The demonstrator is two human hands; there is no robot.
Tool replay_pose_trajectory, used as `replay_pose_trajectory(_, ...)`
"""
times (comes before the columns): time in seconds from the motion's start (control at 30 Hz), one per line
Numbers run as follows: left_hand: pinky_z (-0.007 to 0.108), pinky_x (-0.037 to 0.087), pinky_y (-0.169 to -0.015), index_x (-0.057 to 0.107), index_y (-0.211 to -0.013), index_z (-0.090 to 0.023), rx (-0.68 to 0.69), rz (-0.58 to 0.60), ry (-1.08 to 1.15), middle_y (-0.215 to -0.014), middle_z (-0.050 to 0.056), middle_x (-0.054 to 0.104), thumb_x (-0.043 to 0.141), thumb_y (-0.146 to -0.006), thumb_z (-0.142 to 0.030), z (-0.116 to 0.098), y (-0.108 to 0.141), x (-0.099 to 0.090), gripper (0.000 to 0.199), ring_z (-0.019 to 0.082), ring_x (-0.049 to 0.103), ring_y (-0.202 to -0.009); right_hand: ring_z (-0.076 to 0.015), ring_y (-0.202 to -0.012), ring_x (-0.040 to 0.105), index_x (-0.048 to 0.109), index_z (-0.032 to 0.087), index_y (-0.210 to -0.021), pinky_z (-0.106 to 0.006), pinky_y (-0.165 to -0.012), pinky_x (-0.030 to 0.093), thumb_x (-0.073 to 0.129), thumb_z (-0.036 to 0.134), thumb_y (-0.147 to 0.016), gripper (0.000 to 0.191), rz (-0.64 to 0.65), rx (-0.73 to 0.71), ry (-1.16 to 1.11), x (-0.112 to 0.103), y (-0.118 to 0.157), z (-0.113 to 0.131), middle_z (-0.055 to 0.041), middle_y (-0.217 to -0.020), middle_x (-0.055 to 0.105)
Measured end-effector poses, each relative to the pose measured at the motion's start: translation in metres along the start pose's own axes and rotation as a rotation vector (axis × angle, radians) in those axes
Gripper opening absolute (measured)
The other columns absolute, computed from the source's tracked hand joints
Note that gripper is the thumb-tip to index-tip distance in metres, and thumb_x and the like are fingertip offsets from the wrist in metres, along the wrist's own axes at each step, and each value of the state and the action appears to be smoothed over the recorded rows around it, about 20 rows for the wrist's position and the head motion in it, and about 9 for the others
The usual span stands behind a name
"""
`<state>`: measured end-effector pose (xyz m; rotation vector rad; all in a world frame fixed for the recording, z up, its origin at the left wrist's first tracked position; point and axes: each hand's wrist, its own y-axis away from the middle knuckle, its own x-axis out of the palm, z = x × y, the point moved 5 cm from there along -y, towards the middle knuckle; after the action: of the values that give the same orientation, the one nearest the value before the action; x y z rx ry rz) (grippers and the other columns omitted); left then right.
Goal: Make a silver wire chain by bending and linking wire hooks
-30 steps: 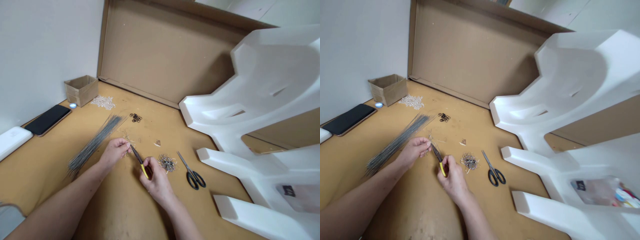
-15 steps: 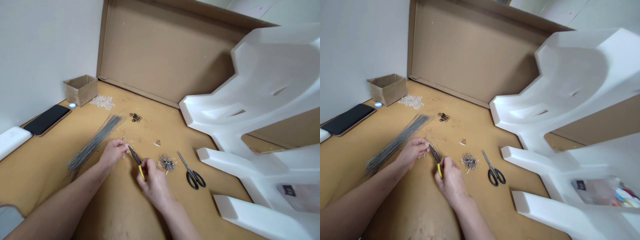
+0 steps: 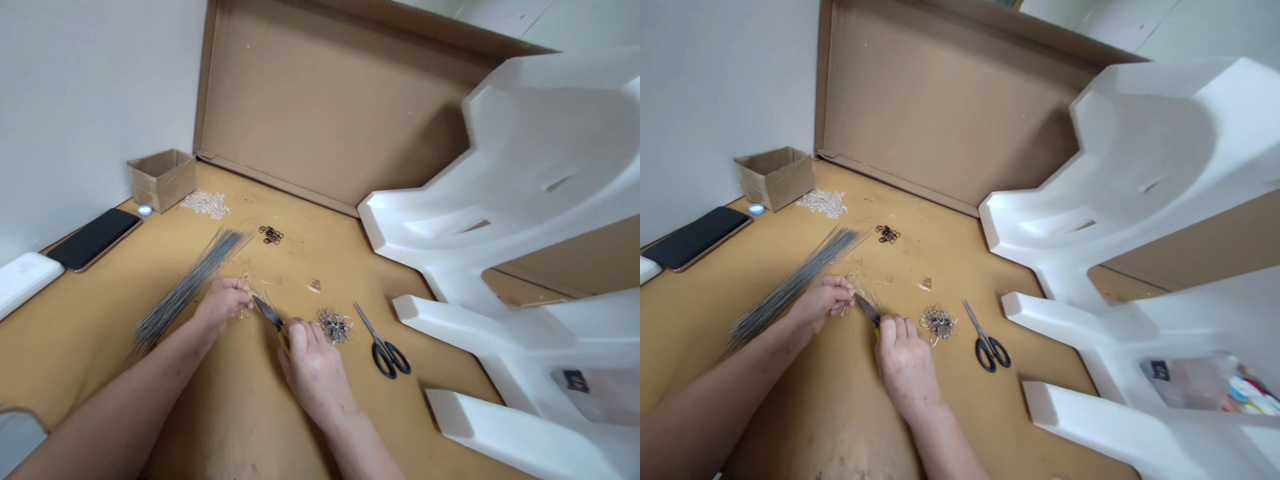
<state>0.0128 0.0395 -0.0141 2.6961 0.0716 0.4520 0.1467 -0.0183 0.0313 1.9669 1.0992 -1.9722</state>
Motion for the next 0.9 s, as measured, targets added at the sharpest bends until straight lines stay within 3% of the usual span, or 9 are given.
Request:
replay_pose_trajectory(0.4,0.018,0.021,-0.039,0.047,-0.049,-0.013,-0.02,0.168,-0.024,-0.044,-0.001,0.055,0.052,-0.055,-0.011,-0.005,0.002,-0.001,0.007,0.001,0.03,-0.031,-0.0157,-0.059,0.045,0.039,0.018,-0.077,-0.023,-0.052,0.036,0.04,0.008,-0.071,0.012,-0.116,-0.009,-0.102,-0.001,-0.001,-0.008,-0.0029,-0.063,0.051)
replay_pose_trajectory(0.63,0.019,0.016,-0.038,0.046,-0.048,-0.014,-0.017,0.111,-0.095,-0.039,-0.004,0.05,0.051,-0.054,-0.012,-0.006,0.002,-0.002,0.009,0.002,0.027,-0.031,-0.0161,-0.06,0.045,0.041,0.018,-0.077,-0.023,-0.053,0.037,0.04,0.005,-0.069,0.015,-0.111,-0.038,-0.08,-0.004,-0.002,-0.007,-0.0035,-0.064,0.051)
replay_pose_trajectory(0.9,0.02,0.02,-0.041,0.047,-0.046,-0.015,0.055,0.054,-0.282,-0.038,-0.005,0.047,0.046,-0.051,-0.008,-0.01,0.005,-0.004,0.009,0.004,0.03,-0.035,-0.0173,-0.061,0.043,0.046,0.016,-0.08,-0.026,-0.055,0.037,0.038,0.003,-0.076,0.015,-0.105,-0.135,0.024,-0.012,-0.003,-0.003,-0.0057,-0.067,0.054)
